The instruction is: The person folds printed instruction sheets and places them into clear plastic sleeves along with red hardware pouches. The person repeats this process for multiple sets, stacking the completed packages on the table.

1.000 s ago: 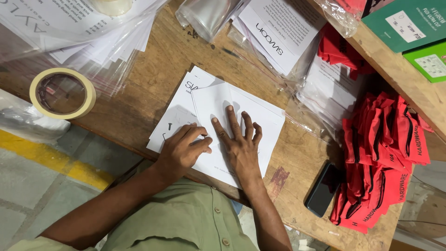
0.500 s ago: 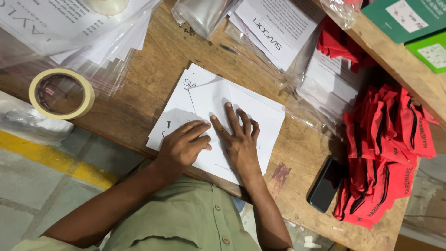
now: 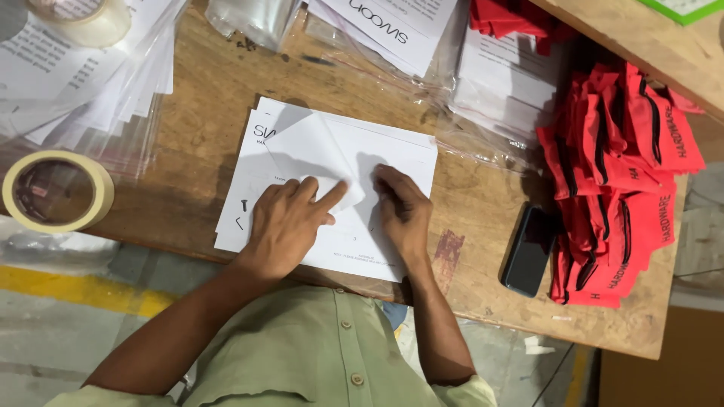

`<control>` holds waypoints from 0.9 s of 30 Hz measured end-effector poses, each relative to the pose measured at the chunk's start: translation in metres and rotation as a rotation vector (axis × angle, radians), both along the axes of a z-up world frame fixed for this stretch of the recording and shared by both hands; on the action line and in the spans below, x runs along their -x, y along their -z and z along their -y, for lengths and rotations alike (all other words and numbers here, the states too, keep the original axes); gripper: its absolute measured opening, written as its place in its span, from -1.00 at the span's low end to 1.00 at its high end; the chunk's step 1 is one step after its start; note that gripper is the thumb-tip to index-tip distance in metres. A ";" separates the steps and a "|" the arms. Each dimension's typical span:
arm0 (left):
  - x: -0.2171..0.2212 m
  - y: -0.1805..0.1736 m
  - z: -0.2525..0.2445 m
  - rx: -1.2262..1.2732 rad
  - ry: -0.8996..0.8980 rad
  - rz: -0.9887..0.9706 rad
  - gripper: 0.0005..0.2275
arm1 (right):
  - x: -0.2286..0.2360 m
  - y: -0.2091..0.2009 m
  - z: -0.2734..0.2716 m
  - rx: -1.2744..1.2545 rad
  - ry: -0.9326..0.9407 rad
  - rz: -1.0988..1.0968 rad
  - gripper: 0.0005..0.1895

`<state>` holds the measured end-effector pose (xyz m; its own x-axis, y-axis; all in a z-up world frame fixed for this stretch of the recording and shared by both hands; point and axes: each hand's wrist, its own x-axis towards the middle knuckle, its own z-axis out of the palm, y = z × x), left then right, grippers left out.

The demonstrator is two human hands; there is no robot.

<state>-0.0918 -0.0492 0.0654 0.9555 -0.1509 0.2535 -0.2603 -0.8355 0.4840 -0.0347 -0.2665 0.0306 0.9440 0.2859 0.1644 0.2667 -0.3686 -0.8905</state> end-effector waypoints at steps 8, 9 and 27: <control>-0.021 0.011 0.003 -0.225 0.209 -0.251 -0.35 | 0.032 -0.014 0.000 0.503 -0.111 0.379 -0.29; -0.022 0.010 0.003 -0.225 0.213 -0.255 -0.35 | 0.033 -0.014 -0.001 0.502 -0.109 0.375 -0.29; -0.079 0.002 -0.011 -0.232 -0.021 -0.489 -0.37 | 0.029 -0.021 -0.012 0.792 -0.187 0.480 -0.44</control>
